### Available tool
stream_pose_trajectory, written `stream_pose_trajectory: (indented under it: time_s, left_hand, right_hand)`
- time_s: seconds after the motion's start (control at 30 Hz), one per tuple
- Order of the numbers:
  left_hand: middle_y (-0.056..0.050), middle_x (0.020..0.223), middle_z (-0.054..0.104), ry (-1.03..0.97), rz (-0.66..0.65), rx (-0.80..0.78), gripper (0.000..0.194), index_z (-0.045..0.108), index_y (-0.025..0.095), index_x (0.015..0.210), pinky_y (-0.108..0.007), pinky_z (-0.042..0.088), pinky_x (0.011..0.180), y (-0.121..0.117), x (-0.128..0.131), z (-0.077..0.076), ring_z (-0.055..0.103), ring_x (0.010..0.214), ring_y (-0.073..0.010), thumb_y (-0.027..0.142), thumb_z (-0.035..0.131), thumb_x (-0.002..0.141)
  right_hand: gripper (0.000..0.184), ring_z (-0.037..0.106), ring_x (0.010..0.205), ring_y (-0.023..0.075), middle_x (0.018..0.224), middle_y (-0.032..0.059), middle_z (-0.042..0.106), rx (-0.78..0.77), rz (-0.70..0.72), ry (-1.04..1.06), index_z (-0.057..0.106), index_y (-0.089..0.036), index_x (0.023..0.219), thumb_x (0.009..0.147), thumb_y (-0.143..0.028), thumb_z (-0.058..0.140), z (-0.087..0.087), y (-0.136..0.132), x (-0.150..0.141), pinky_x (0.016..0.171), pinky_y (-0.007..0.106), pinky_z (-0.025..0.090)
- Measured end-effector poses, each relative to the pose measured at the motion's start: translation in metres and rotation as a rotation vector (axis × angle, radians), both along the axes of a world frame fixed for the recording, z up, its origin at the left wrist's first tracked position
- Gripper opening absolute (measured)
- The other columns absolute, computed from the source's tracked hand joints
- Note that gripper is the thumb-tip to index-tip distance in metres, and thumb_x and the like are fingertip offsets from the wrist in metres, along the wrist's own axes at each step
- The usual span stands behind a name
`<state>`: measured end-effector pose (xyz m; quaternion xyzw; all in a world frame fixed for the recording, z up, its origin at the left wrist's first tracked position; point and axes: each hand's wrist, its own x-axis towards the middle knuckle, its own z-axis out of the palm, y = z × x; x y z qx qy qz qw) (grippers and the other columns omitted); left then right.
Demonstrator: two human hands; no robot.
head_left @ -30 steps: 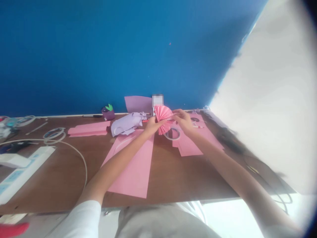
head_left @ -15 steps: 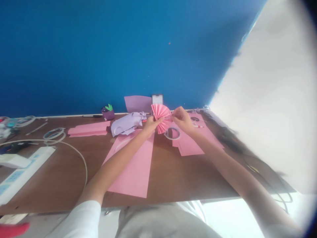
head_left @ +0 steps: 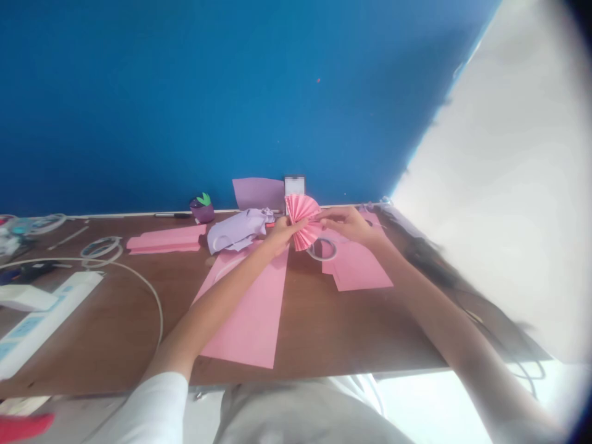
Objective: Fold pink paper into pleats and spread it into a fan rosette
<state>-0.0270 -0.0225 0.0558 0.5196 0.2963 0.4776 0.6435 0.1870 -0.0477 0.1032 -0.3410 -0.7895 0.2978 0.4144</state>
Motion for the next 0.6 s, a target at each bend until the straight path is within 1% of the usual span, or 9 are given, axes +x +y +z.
stream_pose_trajectory:
  time_s: [0.13,0.23,0.4,0.47,0.6]
  left_hand:
    - [-0.01,0.097,0.073,-0.01,-0.034,-0.014,0.042,0.067,0.013,0.104,-0.032,0.053,0.081,0.0,-0.0007,0.0004,0.069,0.085,-0.0181,0.033,0.082,0.069]
    - [-0.01,0.098,0.073,-0.016,-0.052,-0.008,0.042,0.067,0.013,0.104,-0.032,0.053,0.082,-0.0004,-0.002,0.0009,0.068,0.085,-0.0177,0.031,0.082,0.069]
    - [-0.013,0.103,0.072,-0.017,-0.071,-0.005,0.046,0.067,0.011,0.107,-0.034,0.053,0.083,-0.0019,-0.0033,0.0024,0.069,0.088,-0.019,0.028,0.082,0.068]
    - [-0.014,0.104,0.072,-0.013,-0.081,-0.002,0.047,0.067,0.011,0.109,-0.035,0.053,0.084,-0.0024,-0.0031,0.0026,0.069,0.09,-0.0201,0.028,0.082,0.068]
    - [-0.014,0.104,0.072,-0.009,-0.051,-0.008,0.046,0.067,0.011,0.108,-0.036,0.053,0.085,-0.0015,-0.0015,0.0017,0.069,0.093,-0.0219,0.028,0.082,0.068]
  right_hand:
    - [0.027,0.068,0.08,0.0182,0.098,0.0055,0.074,-0.006,-0.009,0.025,0.077,-0.025,0.102,0.084,-0.043,0.066,-0.0007,0.0002,-0.0006,0.074,0.034,0.056]
    - [0.027,0.068,0.081,0.0178,0.098,0.0057,0.074,-0.002,-0.023,0.043,0.077,-0.025,0.102,0.085,-0.042,0.065,-0.0026,0.0012,-0.0017,0.073,0.034,0.055]
    - [0.027,0.066,0.079,0.016,0.098,0.005,0.073,-0.031,0.001,0.037,0.076,-0.025,0.103,0.085,-0.042,0.066,-0.0019,0.002,0.0001,0.072,0.032,0.054]
    - [0.027,0.067,0.081,0.016,0.1,0.0048,0.073,-0.039,0.002,0.032,0.076,-0.026,0.103,0.085,-0.042,0.065,-0.0008,0.0017,0.0009,0.074,0.032,0.055]
    - [0.029,0.068,0.086,0.0183,0.103,0.006,0.073,-0.053,0.019,0.038,0.075,-0.025,0.105,0.084,-0.042,0.067,-0.0006,0.0009,0.0002,0.079,0.035,0.056]
